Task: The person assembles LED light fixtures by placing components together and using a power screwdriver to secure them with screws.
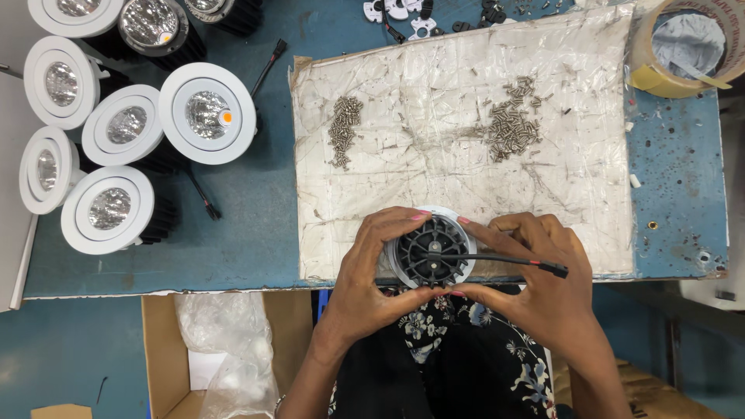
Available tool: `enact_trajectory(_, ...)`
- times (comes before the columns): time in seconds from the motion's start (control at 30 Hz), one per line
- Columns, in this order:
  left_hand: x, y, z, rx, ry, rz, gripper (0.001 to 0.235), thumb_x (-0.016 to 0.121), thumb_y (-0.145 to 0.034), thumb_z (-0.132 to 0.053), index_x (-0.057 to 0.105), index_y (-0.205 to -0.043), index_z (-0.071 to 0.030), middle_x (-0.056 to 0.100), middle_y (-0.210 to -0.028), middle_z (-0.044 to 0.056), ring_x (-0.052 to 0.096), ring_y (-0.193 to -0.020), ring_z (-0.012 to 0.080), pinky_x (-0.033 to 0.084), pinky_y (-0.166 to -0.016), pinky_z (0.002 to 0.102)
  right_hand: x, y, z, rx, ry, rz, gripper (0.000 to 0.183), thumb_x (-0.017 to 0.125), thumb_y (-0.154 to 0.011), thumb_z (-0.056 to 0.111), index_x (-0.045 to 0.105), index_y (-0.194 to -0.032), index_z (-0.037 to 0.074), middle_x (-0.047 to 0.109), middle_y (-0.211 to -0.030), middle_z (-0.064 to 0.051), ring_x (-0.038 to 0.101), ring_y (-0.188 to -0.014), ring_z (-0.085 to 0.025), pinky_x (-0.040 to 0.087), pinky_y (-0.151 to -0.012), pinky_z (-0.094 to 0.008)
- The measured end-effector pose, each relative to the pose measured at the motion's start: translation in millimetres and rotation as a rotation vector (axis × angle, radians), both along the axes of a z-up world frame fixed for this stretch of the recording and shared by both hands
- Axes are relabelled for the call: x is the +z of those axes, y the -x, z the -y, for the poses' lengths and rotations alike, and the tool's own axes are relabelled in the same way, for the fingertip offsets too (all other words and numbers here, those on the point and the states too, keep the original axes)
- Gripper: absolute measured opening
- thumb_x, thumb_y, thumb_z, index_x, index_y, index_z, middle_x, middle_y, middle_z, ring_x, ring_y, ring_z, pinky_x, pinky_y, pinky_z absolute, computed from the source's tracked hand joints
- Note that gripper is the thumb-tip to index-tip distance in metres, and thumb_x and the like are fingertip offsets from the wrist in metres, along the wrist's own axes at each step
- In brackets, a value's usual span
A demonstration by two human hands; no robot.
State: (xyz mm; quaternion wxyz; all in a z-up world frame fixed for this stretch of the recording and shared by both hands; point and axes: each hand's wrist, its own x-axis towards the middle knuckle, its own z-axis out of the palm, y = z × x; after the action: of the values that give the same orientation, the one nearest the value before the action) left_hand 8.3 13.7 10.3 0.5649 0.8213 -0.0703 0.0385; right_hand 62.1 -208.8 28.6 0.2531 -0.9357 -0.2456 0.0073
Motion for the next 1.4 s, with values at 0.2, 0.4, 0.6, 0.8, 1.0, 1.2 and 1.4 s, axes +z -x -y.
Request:
enact_trajectory(0.2, -1.4, 0.1, -1.4, -0.01, 0.009, -0.022, 0.083, 0.095, -0.069, -0.019, 0.054, -0.14, -0.011, 0.058, -0.145, 0.012, 0.056, -0.142, 0.0301, 0.047, -0.121, 0.044, -1.4, 0.2, 0.4, -0.02, 0.016, -0.036, 0.079, 0.081, -0.056, 0.062, 0.071, -0.128, 0.032, 0.064, -0.101, 0.002, 0.058, -0.091, -0.023, 0.046, -0.079, -0.039)
enact_trajectory(0.4, -0.2, -0.4, -0.9, -0.02, 0.029, -0.055, 0.082, 0.095, -0.07, -0.018, 0.054, -0.14, -0.011, 0.059, -0.146, 0.011, 0.055, -0.144, 0.0301, 0.045, -0.119, 0.045, -3.4, -2.5, 1.7, -0.022, 0.003, -0.083, 0.079, 0.083, -0.055, 0.061, 0.071, -0.127, 0.032, 0.065, -0.101, 0.002, 0.057, -0.091, -0.023, 0.046, -0.079, -0.039)
enact_trajectory(0.6, -2.1, 0.0, -1.2, -0.01, 0.02, -0.041, 0.082, 0.095, -0.07, -0.019, 0.054, -0.14, -0.011, 0.058, -0.146, 0.011, 0.055, -0.144, 0.0298, 0.045, -0.119, 0.045, -3.0, -1.5, 0.7, -0.04, 0.009, -0.088, 0.079, 0.083, -0.054, 0.061, 0.072, -0.126, 0.032, 0.065, -0.101, 0.001, 0.058, -0.09, -0.023, 0.047, -0.077, -0.039)
enact_trajectory(0.8, 3.6, -2.7, 0.0, -0.016, 0.029, -0.014, 0.087, 0.096, -0.068, -0.022, 0.052, -0.142, -0.01, 0.057, -0.148, 0.012, 0.053, -0.145, 0.0307, 0.044, -0.123, 0.046, -2.8, -1.4, 0.5, -0.027, 0.014, -0.068, 0.078, 0.083, -0.054, 0.06, 0.072, -0.126, 0.031, 0.064, -0.102, 0.001, 0.058, -0.092, -0.023, 0.047, -0.078, -0.04)
enact_trajectory(1.0, 14.3, -5.3, -2.1, -0.033, -0.001, 0.036, 0.083, 0.093, -0.071, -0.016, 0.053, -0.143, -0.007, 0.059, -0.146, 0.013, 0.055, -0.144, 0.0328, 0.044, -0.124, 0.045, -0.1, 0.3, 0.2, -0.024, -0.011, -0.037, 0.077, 0.084, -0.056, 0.058, 0.072, -0.127, 0.031, 0.065, -0.104, 0.002, 0.058, -0.093, -0.022, 0.047, -0.079, -0.039)
enact_trajectory(1.2, 16.8, -2.6, -1.6, -0.013, -0.019, 0.07, 0.077, 0.093, -0.073, -0.017, 0.056, -0.14, -0.005, 0.061, -0.142, 0.014, 0.058, -0.139, 0.032, 0.047, -0.119, 0.042, 4.8, 3.4, -0.4, -0.01, -0.017, -0.015, 0.078, 0.085, -0.055, 0.058, 0.072, -0.127, 0.029, 0.064, -0.103, 0.001, 0.058, -0.094, -0.023, 0.047, -0.081, -0.04)
enact_trajectory(1.4, 14.8, 2.0, -1.7, -0.012, -0.021, 0.118, 0.075, 0.091, -0.078, -0.02, 0.057, -0.143, -0.005, 0.061, -0.143, 0.014, 0.059, -0.139, 0.0299, 0.048, -0.12, 0.04, 9.1, 9.1, -0.1, 0.011, -0.071, 0.011, 0.073, 0.086, -0.058, 0.054, 0.074, -0.124, 0.027, 0.065, -0.106, 0.0, 0.06, -0.099, -0.025, 0.048, -0.085, -0.042)
